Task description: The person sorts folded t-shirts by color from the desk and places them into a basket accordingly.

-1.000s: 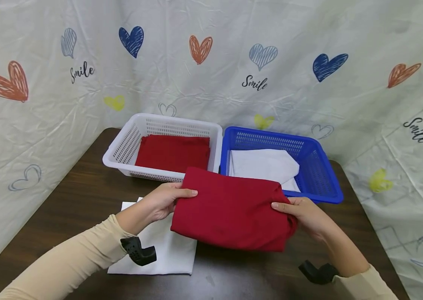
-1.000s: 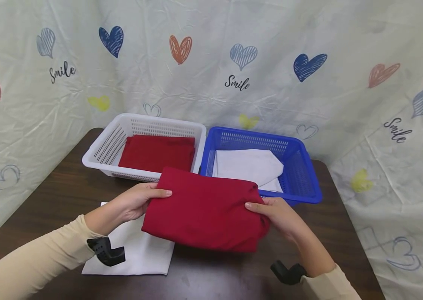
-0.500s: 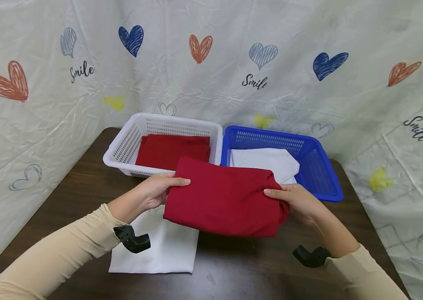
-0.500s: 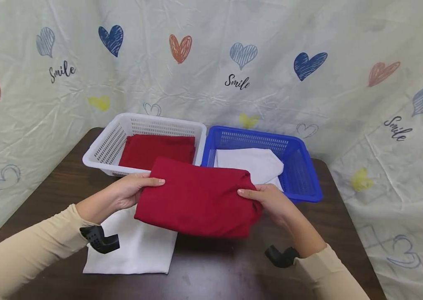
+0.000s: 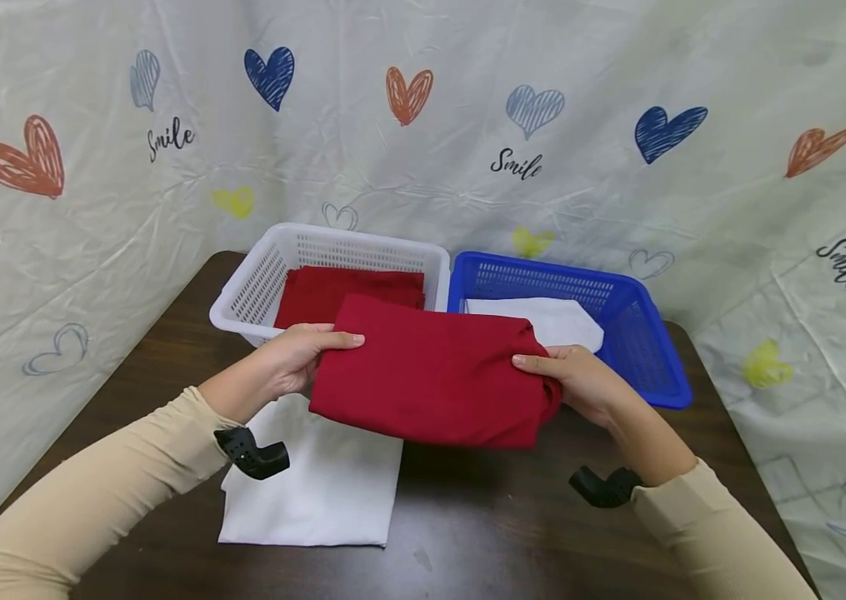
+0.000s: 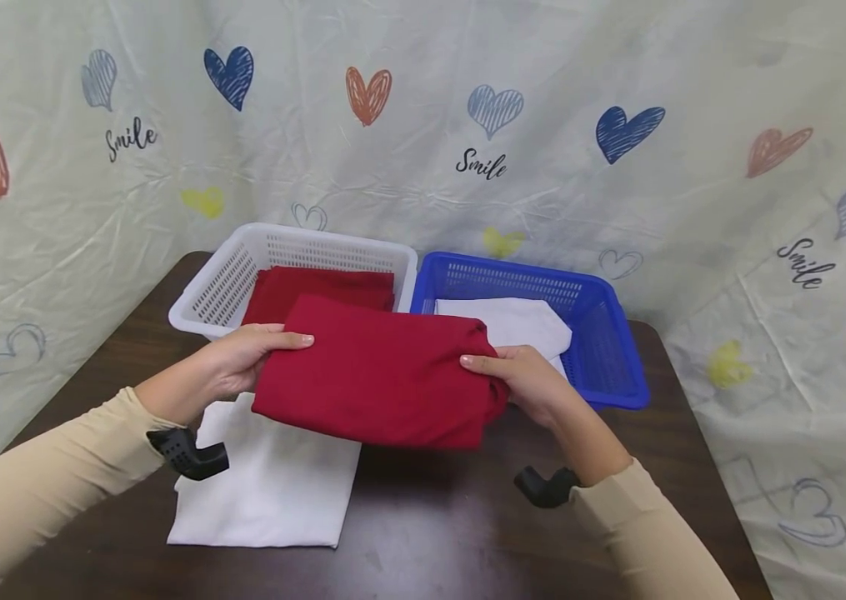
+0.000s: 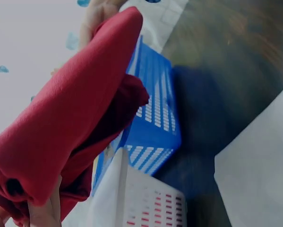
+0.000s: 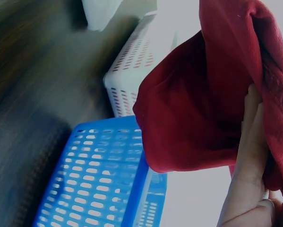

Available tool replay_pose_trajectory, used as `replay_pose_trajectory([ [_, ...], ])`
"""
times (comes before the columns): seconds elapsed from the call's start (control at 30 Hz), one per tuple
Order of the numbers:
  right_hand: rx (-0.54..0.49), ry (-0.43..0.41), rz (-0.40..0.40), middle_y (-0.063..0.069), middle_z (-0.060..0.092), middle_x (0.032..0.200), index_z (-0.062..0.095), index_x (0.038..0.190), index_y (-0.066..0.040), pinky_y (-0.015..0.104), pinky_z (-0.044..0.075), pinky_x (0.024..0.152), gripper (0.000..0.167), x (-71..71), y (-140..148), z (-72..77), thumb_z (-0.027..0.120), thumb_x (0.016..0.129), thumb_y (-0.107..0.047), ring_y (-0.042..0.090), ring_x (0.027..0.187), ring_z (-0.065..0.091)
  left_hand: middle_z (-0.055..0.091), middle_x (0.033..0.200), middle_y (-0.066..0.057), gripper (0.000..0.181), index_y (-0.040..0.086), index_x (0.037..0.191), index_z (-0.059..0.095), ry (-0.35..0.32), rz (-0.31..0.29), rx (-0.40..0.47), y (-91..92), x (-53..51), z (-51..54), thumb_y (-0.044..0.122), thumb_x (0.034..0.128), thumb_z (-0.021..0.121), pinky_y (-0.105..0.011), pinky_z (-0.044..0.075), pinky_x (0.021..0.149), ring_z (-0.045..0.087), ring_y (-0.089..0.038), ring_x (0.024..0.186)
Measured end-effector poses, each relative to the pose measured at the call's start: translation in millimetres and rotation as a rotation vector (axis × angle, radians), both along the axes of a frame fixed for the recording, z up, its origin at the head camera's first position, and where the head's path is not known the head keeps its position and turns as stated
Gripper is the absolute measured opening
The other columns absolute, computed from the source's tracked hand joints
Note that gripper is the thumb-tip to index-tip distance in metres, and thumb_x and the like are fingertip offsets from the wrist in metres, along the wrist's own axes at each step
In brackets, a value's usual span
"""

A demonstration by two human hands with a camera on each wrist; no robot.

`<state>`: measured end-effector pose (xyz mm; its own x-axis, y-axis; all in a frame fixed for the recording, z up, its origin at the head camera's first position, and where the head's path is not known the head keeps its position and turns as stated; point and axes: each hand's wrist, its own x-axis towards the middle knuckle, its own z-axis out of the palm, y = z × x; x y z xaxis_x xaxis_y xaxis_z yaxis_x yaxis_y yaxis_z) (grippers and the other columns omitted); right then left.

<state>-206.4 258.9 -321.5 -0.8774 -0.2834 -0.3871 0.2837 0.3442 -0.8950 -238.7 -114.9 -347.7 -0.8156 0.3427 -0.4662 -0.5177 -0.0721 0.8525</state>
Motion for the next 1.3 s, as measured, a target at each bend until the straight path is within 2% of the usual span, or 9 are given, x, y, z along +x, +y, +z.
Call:
replay_pose_trajectory([
  [0.13, -0.007, 0.011, 0.007, -0.006, 0.076, 0.086, 0.075, 0.096, -0.013, 0.027, 0.059, 0.081, 0.024, -3.9, -5.3, 2.0, 0.061, 0.099, -0.032, 0.01, 0.082, 0.074, 0.074, 0.091, 0.003, 0.031, 0.01, 0.125, 0.053, 0.007, 0.007, 0.013, -6.1, -3.3, 4.5, 0.017, 0.0963, 0.063, -0.038, 0.063, 0.077, 0.075, -0.017, 0.082],
  [0.4, -0.029, 0.012, -0.006, -0.008, 0.076, 0.084, 0.074, 0.094, -0.016, 0.025, 0.059, 0.081, 0.022, -16.2, -12.2, 4.4, 0.059, 0.1, -0.031, 0.008, 0.08, 0.073, 0.075, 0.087, 0.004, 0.024, 0.01, 0.119, 0.054, 0.058, -0.018, 0.023, -14.0, -14.9, 14.7, 0.017, 0.0975, 0.062, -0.036, 0.063, 0.073, 0.076, -0.016, 0.079],
  [0.73, -0.058, -0.021, -0.015, -0.006, 0.076, 0.088, 0.073, 0.094, -0.016, 0.027, 0.06, 0.081, 0.023, -30.7, -18.1, 8.5, 0.058, 0.101, -0.032, 0.01, 0.082, 0.074, 0.074, 0.09, 0.004, 0.028, 0.012, 0.124, 0.052, 0.075, -0.04, 0.012, -20.9, -29.2, 22.0, 0.022, 0.0991, 0.059, -0.037, 0.063, 0.074, 0.076, -0.016, 0.081],
  [1.0, -0.086, -0.015, -0.032, -0.007, 0.075, 0.087, 0.073, 0.093, -0.017, 0.023, 0.058, 0.083, 0.021, -46.3, -26.7, 8.2, 0.059, 0.1, -0.032, 0.009, 0.083, 0.073, 0.075, 0.088, 0.003, 0.023, 0.014, 0.12, 0.052, 0.059, -0.012, 0.013, -27.5, -42.8, 26.5, 0.022, 0.0994, 0.059, -0.038, 0.064, 0.07, 0.076, -0.017, 0.078],
  [1.3, -0.142, 0.005, 0.008, -0.006, 0.075, 0.088, 0.07, 0.1, -0.015, 0.025, 0.06, 0.079, 0.018, -65.9, -38.2, 6.1, 0.057, 0.101, -0.028, 0.009, 0.079, 0.073, 0.074, 0.087, 0.005, 0.025, 0.015, 0.119, 0.051, 0.081, 0.019, -0.038, -37.7, -58.1, 29.4, 0.025, 0.0984, 0.061, -0.036, 0.064, 0.071, 0.075, -0.015, 0.078],
])
